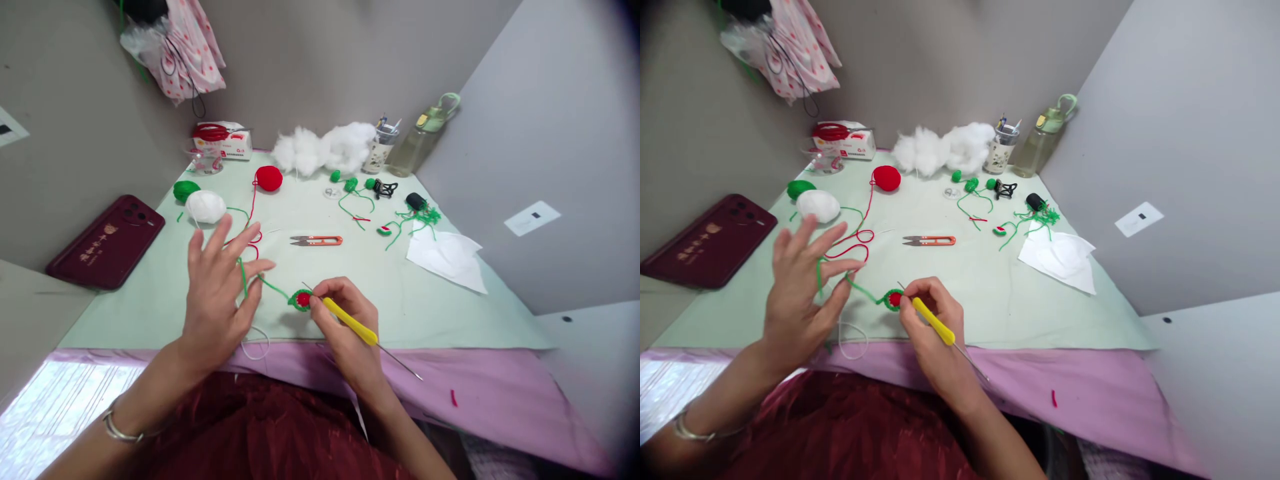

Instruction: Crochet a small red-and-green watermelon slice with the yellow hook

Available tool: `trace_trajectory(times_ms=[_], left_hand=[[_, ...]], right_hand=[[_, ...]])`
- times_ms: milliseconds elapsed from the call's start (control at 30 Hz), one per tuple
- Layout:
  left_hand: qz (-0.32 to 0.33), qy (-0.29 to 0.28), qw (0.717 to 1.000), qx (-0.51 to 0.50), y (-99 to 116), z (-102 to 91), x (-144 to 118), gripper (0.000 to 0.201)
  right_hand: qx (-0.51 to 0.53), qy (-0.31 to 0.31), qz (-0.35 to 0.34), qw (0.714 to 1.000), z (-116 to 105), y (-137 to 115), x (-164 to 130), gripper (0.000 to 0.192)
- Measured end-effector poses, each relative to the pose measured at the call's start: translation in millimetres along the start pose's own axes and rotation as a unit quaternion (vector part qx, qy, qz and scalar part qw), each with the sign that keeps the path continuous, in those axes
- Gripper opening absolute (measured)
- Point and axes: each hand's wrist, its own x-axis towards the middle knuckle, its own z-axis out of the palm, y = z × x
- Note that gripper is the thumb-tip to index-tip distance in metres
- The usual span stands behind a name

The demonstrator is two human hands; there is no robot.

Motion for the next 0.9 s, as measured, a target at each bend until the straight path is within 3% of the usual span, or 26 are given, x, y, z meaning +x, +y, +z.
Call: trace_trajectory(times_ms=[133, 200, 300, 400, 533, 633, 900], left_hand=[[-0.14, 0.004, 0.982, -0.124, 5, -3.1, -1, 0.033], [-0.24, -0.022, 0.937, -0.252, 15, -0.5, -2, 0.03], [-0.347, -0.094, 0.844, -0.399, 31, 8.6, -3, 0.039], [-0.402, -0.091, 0.767, -0.491, 40, 18.5, -2, 0.035], [-0.443, -0.073, 0.706, -0.548, 41, 23.4, 0, 0.027], [-0.471, -0.052, 0.69, -0.547, 40, 22.4, 1, 0.025], [-0.457, -0.041, 0.713, -0.53, 41, 21.2, -1, 0.022]], right_hand=[[0.015, 0.022, -0.01, 1.0, 1, -2, 0, 0.007], [0.023, 0.028, -0.02, 0.999, 2, -3, 0, 0.007], [0.029, 0.027, -0.032, 0.999, 3, -5, -1, 0.008], [0.035, 0.015, -0.046, 0.998, 4, -5, -2, 0.008], [0.027, 0.027, -0.067, 0.997, 0, -3, -1, 0.009], [0.007, 0.038, -0.105, 0.994, -5, -3, -1, 0.015], [-0.029, -0.03, -0.122, 0.992, -10, -1, -13, 0.008]])
